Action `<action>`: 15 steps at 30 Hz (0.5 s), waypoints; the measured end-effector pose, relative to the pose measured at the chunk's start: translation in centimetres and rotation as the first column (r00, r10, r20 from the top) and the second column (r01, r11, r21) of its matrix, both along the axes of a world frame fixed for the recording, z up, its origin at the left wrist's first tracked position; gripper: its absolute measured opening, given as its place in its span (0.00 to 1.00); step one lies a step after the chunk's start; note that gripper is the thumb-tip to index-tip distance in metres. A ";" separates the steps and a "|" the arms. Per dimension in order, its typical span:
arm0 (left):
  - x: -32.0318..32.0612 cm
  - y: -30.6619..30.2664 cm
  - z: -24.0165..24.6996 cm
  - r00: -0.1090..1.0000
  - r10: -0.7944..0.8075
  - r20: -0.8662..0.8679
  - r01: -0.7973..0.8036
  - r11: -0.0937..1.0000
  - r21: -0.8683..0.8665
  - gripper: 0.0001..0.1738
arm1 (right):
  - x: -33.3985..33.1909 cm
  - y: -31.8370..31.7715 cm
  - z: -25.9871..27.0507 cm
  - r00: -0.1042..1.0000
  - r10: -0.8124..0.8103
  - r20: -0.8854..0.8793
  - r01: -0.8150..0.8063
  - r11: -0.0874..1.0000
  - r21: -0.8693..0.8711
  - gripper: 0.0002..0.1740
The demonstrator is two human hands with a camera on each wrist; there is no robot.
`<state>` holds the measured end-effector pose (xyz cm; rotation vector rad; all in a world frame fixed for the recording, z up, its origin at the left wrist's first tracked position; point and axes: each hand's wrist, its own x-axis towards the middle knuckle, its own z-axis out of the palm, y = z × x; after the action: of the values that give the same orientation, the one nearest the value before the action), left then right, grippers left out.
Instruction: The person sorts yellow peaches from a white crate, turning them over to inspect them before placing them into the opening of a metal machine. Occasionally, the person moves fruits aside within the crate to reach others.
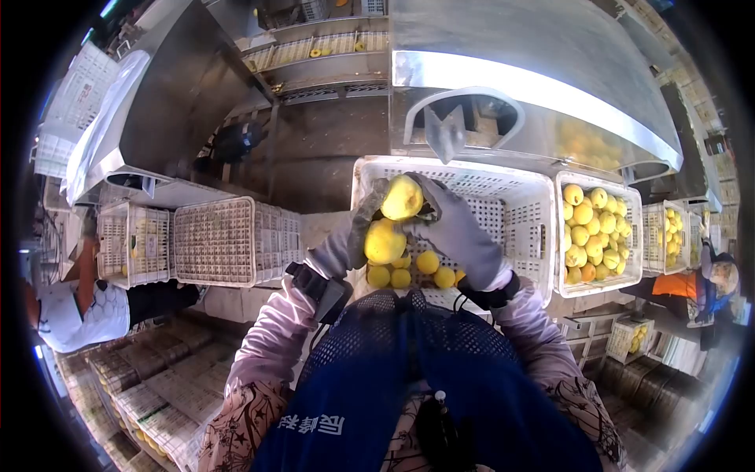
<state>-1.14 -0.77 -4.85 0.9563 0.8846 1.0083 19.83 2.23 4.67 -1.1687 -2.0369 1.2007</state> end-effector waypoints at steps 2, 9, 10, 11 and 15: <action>0.4 -0.3 1.1 0.995 -0.036 -0.088 0.044 0.995 0.085 0.42 | 1.0 0.2 -1.1 1.000 -0.005 -0.014 0.006 0.997 0.076 0.47; 2.4 -0.2 5.5 0.898 -0.129 0.420 0.191 0.975 -0.110 0.30 | 1.9 -1.2 2.4 0.946 -0.249 -0.207 0.255 0.967 0.005 0.45; 3.6 -0.3 6.3 0.987 -0.117 0.109 0.108 0.990 0.086 0.29 | 1.7 -0.8 0.7 0.953 -0.234 -0.195 0.281 0.922 0.266 0.43; 3.9 0.1 6.3 0.987 -0.122 0.107 0.112 0.989 0.093 0.29 | 2.1 -0.4 -0.6 0.952 -0.236 -0.197 0.284 0.919 0.273 0.43; 4.7 1.6 5.9 0.959 -0.149 0.239 0.126 0.986 0.109 0.30 | 1.8 2.8 -0.6 0.930 -0.275 -0.243 0.329 0.919 0.220 0.39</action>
<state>3.53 0.87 1.08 0.9333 0.5603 1.0298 21.64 4.98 4.08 -1.1290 -1.7174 0.8397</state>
